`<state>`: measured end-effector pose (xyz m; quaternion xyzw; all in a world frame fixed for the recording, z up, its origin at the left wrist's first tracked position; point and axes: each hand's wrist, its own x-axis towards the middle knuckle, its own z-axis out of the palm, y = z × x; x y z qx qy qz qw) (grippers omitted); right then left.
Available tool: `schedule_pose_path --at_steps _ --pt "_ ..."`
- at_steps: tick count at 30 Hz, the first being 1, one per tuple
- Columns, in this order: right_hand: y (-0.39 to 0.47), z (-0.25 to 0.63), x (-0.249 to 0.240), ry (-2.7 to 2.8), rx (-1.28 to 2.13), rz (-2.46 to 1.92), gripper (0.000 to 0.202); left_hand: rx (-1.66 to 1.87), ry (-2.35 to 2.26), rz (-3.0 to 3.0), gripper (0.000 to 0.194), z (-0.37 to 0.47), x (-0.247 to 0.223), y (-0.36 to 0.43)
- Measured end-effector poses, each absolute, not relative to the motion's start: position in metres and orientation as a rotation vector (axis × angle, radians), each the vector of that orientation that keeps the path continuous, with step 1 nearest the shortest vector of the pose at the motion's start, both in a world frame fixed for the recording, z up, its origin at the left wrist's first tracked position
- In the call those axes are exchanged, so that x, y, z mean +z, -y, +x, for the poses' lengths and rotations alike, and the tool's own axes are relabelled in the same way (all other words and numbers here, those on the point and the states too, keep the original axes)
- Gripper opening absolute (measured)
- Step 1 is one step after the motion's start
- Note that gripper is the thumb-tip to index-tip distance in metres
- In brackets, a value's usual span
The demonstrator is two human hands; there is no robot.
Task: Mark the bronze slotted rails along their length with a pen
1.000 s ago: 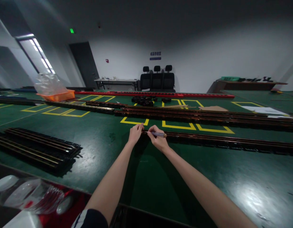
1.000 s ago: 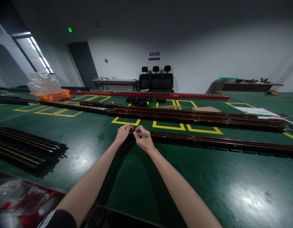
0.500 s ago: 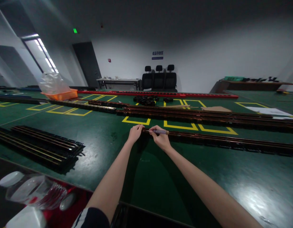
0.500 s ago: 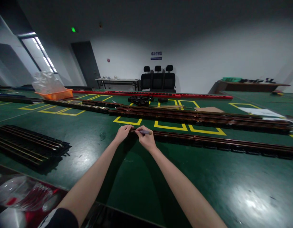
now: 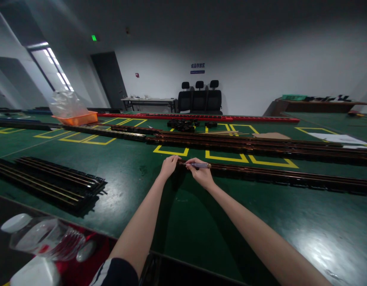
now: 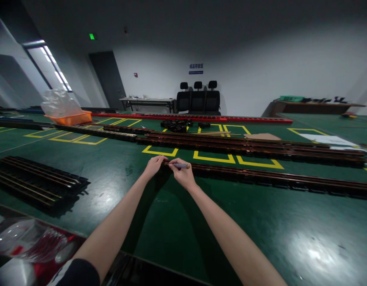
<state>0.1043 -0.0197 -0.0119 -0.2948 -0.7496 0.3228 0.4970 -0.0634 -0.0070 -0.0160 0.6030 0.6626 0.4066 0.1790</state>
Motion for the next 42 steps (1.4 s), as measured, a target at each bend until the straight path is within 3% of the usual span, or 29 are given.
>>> schedule_pose_path --at_steps 42 --pt "0.0156 0.1039 -0.0094 1.762 0.795 -0.821 0.007 1.071 -1.948 1.745 0.037 -0.0576 -0.0141 0.0097"
